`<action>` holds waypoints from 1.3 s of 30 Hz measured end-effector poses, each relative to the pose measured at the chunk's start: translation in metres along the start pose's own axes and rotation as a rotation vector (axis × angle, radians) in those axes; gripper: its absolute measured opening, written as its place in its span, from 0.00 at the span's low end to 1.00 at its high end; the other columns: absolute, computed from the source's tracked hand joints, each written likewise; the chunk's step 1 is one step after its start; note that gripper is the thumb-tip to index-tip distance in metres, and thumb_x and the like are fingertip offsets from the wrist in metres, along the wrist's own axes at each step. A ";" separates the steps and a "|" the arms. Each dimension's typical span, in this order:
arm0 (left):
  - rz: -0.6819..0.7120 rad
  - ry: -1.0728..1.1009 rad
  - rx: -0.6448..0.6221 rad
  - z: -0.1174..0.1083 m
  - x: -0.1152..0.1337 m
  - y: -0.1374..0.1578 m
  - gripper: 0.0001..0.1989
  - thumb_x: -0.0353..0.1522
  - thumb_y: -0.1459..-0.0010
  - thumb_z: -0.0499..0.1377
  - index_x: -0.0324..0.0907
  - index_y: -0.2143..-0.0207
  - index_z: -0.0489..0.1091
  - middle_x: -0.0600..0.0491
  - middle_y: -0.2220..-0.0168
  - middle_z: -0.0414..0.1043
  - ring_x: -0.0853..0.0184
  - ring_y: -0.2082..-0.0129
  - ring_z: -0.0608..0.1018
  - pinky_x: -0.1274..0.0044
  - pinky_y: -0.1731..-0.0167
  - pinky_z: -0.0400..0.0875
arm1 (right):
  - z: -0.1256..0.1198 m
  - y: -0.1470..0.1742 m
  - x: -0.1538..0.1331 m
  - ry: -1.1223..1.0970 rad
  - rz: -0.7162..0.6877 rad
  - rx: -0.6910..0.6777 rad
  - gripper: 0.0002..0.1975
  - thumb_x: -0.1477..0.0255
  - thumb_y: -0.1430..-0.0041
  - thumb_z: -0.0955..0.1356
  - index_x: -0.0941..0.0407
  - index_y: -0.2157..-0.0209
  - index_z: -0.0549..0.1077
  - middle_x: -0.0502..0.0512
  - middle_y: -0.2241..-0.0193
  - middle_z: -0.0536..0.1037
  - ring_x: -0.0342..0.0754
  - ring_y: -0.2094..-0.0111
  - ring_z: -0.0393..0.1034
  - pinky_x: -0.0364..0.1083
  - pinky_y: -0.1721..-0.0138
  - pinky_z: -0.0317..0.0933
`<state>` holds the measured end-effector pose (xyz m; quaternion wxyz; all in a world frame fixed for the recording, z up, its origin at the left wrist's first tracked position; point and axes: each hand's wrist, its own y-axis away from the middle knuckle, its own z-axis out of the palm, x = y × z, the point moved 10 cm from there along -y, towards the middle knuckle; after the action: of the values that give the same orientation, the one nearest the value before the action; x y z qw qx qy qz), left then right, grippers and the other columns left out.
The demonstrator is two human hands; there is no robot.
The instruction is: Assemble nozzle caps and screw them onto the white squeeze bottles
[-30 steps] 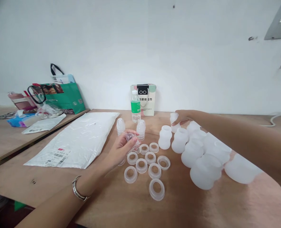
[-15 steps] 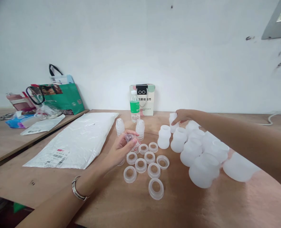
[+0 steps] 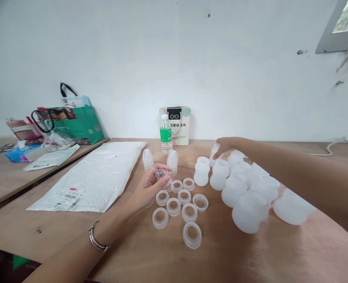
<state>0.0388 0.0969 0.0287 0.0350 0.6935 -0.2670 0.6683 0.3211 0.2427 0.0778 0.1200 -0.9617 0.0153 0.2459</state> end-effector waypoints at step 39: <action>-0.116 0.195 0.162 -0.002 -0.023 -0.002 0.16 0.40 0.46 0.56 0.41 0.58 0.63 0.52 0.66 0.67 0.69 0.68 0.72 0.74 0.64 0.68 | 0.028 0.195 -0.119 -1.166 -0.305 0.295 0.11 0.70 0.48 0.68 0.51 0.69 0.58 0.49 0.65 0.72 0.44 0.67 0.71 0.48 0.63 0.68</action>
<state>0.0383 0.1069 0.0076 0.0433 0.6402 -0.1668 0.7486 0.1859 0.0568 0.0669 0.2740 -0.6338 -0.1564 0.7062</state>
